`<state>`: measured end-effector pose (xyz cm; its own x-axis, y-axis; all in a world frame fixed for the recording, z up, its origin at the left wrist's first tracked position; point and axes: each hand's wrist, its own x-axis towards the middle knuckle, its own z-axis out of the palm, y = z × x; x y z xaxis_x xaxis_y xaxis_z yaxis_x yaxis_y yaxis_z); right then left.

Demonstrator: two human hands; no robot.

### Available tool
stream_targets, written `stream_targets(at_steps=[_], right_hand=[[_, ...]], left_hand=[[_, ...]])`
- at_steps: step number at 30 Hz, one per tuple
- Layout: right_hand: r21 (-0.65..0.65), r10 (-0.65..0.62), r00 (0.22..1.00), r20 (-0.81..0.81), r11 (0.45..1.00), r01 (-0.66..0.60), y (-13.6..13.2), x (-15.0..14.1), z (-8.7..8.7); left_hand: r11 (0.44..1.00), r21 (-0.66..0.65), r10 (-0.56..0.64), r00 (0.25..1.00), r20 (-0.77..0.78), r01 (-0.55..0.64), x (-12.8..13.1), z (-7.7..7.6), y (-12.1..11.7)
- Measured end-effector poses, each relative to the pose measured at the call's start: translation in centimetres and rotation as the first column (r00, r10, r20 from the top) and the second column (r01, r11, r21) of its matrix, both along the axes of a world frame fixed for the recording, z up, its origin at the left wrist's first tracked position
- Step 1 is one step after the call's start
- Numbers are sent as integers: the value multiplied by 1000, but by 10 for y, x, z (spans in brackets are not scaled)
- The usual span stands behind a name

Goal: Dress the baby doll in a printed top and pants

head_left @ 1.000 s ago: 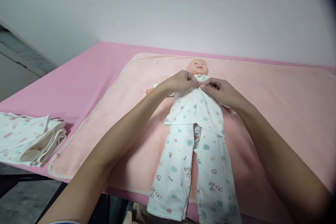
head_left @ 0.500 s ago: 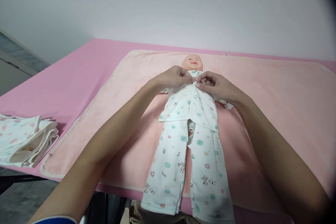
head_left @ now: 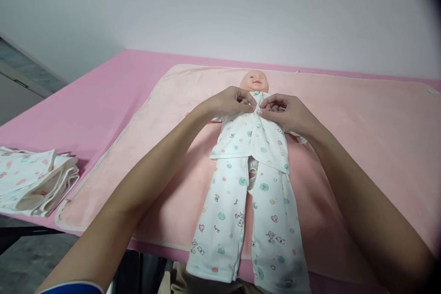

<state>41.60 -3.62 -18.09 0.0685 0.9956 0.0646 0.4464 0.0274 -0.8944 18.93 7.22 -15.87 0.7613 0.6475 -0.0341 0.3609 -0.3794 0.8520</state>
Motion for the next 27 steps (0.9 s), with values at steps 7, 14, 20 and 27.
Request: stream_targets(at_steps=[7, 14, 20, 27], right_hand=[[66, -23, 999, 45, 998, 20, -1, -1, -2], [96, -106, 986, 132, 991, 93, -9, -12, 16], [111, -207, 943, 262, 977, 183, -20, -26, 29], [250, -263, 894, 363, 952, 178, -17, -35, 17]], left_hand=[[996, 77, 46, 999, -27, -44, -1, -3, 0], [1000, 16, 27, 1000, 2, -27, -1, -1, -4], [998, -10, 61, 998, -6, -61, 3, 1, -12], [995, -12, 100, 995, 8, -100, 10, 2, -16]])
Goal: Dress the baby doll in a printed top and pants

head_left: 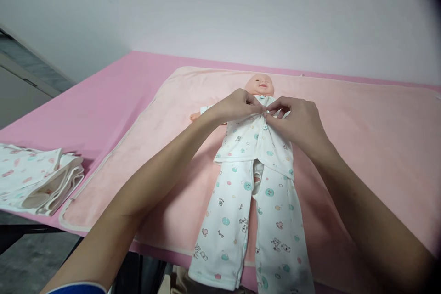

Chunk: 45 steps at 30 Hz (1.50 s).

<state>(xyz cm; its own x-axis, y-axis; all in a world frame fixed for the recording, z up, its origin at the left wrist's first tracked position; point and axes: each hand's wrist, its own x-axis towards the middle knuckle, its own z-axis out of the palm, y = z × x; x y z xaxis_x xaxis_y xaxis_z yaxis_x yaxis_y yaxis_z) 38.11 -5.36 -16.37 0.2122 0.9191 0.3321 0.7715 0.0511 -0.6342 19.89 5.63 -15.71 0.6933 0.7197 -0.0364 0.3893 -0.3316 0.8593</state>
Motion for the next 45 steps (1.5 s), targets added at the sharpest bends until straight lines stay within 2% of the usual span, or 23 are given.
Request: stream_targets(at_steps=[4, 9, 14, 19, 26, 31, 37, 42, 45], right_hand=[[-65, 39, 997, -72, 997, -43, 2, 6, 0], [-186, 169, 967, -191, 961, -205, 11, 31, -2], [-177, 232, 933, -275, 942, -286, 19, 44, -13], [-177, 244, 913, -328, 933, -313, 21, 44, -16], [-183, 201, 878, -434, 935, -304, 22, 43, -16], [-179, 193, 907, -374, 945, -274, 21, 43, -17], [16, 154, 955, -254, 988, -155, 35, 50, -17], [-141, 248, 960, -133, 954, -266, 59, 60, -5], [-129, 250, 955, -158, 954, -271, 67, 65, -8]], left_hand=[[999, 8, 51, 999, -1, -51, 3, -2, -3], [1000, -6, 29, 999, 24, -29, 4, -7, 0], [999, -30, 25, 999, 29, -24, 4, -9, 4], [1000, -1, -25, 999, 23, 25, 1, -6, 4], [1000, 2, -2, 1000, -3, 2, 0, -1, 0], [999, -1, 51, 999, 12, -51, 5, -6, -2], [977, 153, 150, 989, 9, -149, 10, -13, 6], [925, 367, 99, 995, 23, -100, 18, -16, 25], [902, 420, 98, 995, 28, -100, 23, -19, 31]])
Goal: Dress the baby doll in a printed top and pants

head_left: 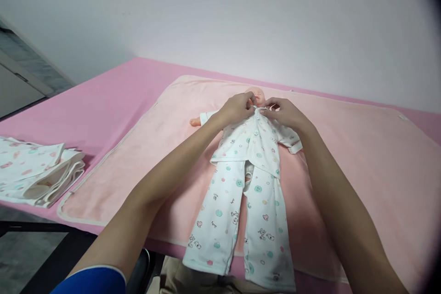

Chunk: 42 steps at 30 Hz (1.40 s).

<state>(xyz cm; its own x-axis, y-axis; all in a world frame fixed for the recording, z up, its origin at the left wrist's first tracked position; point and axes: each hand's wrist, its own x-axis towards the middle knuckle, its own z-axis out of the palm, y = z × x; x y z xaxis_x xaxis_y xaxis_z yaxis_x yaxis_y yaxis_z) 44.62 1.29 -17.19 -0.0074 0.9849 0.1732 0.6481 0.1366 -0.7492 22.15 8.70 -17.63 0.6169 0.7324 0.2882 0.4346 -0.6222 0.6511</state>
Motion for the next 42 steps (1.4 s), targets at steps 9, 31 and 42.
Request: stream_targets(at_steps=[9, 31, 42], right_hand=[[188, -105, 960, -258, 970, 157, 8, -13, -31], [-35, -97, 901, -424, 995, 90, 7, -9, -30], [10, -126, 897, -424, 990, 144, 12, -9, -38]], left_hand=[[987, 157, 10, 997, 74, -22, 9, -9, -1], [997, -68, 49, 980, 193, -36, 13, -13, 1], [985, -167, 17, 938, 346, 43, 12, -19, 2]])
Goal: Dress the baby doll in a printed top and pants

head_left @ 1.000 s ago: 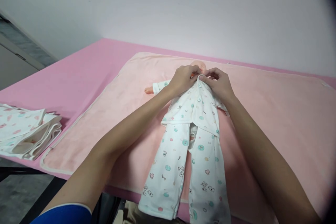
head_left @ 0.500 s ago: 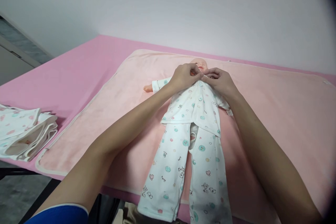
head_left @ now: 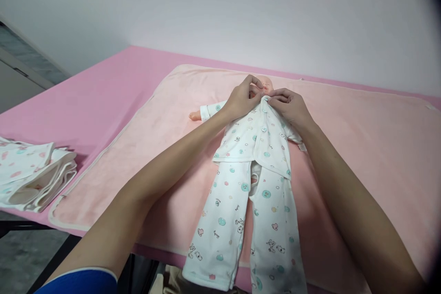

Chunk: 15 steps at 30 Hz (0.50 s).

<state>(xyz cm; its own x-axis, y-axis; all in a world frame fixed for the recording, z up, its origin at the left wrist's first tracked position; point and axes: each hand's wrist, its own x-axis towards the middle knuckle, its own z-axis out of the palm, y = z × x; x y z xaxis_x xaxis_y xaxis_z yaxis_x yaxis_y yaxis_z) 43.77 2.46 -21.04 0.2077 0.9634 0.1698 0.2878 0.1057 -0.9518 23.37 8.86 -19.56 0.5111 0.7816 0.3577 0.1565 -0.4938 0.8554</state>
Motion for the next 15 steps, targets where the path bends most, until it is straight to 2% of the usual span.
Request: stream_targets(at_steps=[9, 15], right_hand=[[52, 52, 999, 5, 997, -52, 3, 9, -4], [48, 28, 999, 25, 998, -30, 5, 9, -7]], left_hand=[[992, -79, -94, 996, 3, 94, -4, -2, 5], [992, -63, -108, 994, 9, 108, -3, 0, 6]])
